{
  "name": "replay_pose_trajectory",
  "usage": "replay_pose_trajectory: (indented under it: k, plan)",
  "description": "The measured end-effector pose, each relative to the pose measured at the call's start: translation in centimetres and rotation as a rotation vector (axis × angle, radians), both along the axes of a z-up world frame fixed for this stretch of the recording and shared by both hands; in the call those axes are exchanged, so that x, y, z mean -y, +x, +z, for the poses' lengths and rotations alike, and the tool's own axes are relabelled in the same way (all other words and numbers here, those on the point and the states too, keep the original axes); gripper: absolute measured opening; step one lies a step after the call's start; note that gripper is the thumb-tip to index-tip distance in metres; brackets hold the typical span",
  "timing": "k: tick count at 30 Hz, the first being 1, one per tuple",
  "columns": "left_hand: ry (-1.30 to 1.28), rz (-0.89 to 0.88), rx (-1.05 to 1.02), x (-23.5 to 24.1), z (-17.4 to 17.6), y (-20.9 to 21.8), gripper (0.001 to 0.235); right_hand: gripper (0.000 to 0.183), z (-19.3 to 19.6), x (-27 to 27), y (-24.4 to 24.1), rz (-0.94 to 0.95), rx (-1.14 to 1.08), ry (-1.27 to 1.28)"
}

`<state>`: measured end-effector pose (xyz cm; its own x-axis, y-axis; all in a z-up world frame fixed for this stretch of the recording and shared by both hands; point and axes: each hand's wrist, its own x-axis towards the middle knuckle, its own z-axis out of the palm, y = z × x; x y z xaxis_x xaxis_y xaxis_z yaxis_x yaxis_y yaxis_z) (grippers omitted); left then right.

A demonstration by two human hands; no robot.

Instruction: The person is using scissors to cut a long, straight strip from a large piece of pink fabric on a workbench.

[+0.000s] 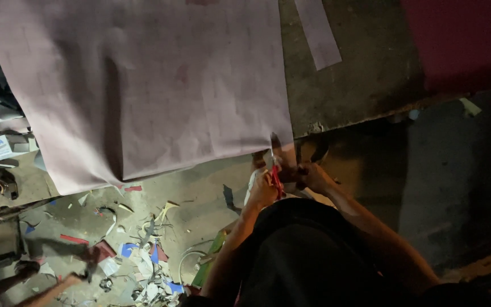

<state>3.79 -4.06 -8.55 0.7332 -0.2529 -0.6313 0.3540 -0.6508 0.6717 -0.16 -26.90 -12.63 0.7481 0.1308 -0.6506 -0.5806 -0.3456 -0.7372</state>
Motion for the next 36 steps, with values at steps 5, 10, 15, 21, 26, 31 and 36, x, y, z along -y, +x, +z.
replay_pose_trajectory:
  k: [5, 10, 15, 21, 26, 31, 36]
  plan:
    - [-0.084, 0.012, 0.08, 0.3, -4.2, 0.8, 0.021, 0.024, 4.4, -0.4, 2.1, -0.121, -0.129, 0.165]
    - [-0.035, 0.007, 0.015, 0.2, 0.1, 1.0, 0.022, 0.033, 5.9, -0.7, 2.5, -0.367, -0.266, 0.34]
    - [0.048, 0.043, -0.148, 1.0, -0.4, 3.0, 0.024, 0.041, 4.7, 0.0, 1.4, -0.134, -0.139, 0.214]
    - [0.019, -0.053, -0.141, 2.0, 3.5, 3.7, 0.009, 0.044, 5.2, -0.1, 1.6, -0.139, -0.16, 0.193]
    - [0.135, -0.083, -0.163, 2.1, 0.6, 4.0, 0.026, 0.037, -0.9, -0.2, -0.1, -0.168, -0.189, 0.242]
    - [0.204, -0.109, -0.173, 2.2, 3.6, 5.9, 0.032, 0.052, 1.5, -0.2, 1.6, -0.142, -0.176, 0.201]
    - [0.032, -0.034, -0.207, 2.5, 2.2, 7.0, 0.073, 0.102, -3.1, -0.8, -0.4, -0.11, -0.279, 0.142]
